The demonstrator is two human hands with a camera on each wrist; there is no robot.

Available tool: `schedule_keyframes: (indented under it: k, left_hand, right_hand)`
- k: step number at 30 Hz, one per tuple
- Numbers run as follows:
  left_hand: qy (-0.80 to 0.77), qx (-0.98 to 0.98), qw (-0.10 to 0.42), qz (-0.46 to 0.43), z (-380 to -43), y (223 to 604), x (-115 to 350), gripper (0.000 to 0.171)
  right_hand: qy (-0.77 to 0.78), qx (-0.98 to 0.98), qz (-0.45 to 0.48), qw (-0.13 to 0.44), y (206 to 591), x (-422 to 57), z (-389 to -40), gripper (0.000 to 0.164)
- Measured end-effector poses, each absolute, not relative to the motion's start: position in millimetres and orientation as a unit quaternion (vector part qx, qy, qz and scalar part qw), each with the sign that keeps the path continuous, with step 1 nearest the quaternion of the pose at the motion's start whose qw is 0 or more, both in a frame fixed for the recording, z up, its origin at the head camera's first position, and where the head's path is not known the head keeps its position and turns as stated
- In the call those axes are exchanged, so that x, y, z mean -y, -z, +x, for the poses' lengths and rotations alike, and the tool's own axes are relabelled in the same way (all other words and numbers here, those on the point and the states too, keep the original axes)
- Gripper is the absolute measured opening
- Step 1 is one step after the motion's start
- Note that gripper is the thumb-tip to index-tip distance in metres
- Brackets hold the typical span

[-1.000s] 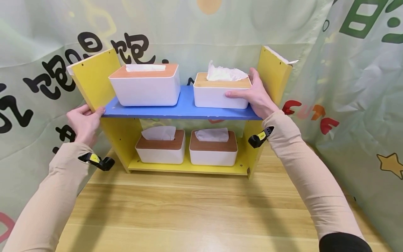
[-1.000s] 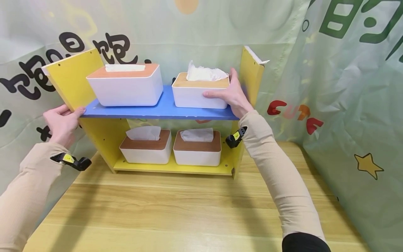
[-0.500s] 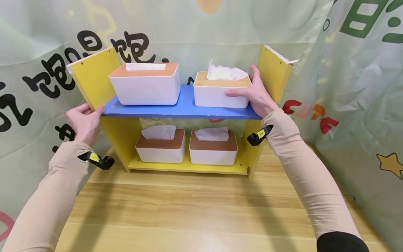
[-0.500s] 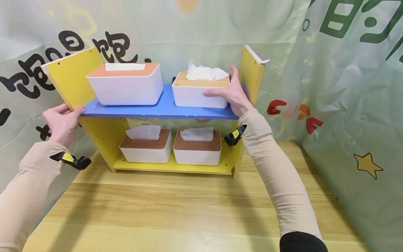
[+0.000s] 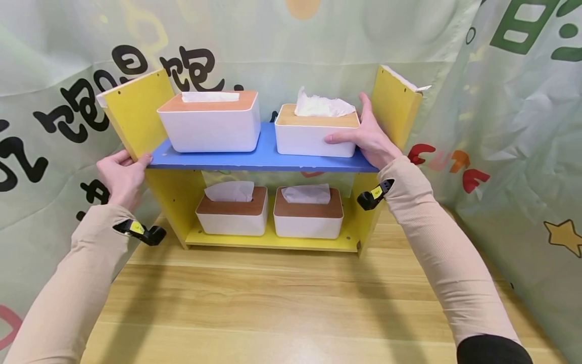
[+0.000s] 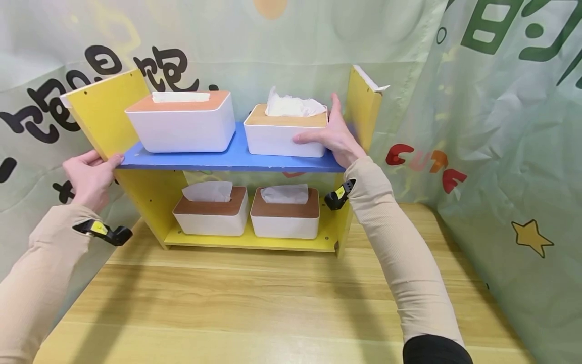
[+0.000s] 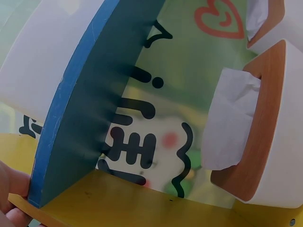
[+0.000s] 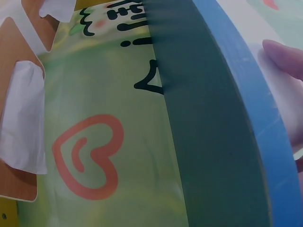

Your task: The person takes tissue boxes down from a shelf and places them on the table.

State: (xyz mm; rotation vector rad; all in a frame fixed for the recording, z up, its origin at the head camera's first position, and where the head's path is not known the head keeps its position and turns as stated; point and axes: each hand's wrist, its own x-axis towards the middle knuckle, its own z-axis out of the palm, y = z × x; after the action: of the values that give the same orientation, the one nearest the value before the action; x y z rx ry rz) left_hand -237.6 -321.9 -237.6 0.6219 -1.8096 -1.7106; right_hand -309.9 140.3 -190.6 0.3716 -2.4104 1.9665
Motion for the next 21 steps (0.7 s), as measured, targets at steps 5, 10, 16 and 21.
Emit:
schedule_keyframes:
  k: [5,10,16,21]
  left_hand:
    - [0.640,0.676,0.283,0.231,-237.2,237.9,321.6,0.055]
    - [0.640,0.675,0.283,0.233,-237.1,237.9,321.4,0.055]
    - [0.641,0.674,0.282,0.237,-236.2,237.4,321.6,0.055]
    - [0.643,0.673,0.280,0.236,-236.0,237.1,320.1,0.054]
  right_hand:
    - [-0.603,0.788,0.125,0.002,190.6,-140.4,-308.9,0.133]
    - [-0.584,0.803,0.122,-0.007,190.5,-139.6,-308.9,0.138]
    - [-0.561,0.819,0.122,-0.026,189.2,-138.4,-308.5,0.135]
    - [-0.548,0.826,0.130,-0.014,189.9,-138.7,-306.5,0.122]
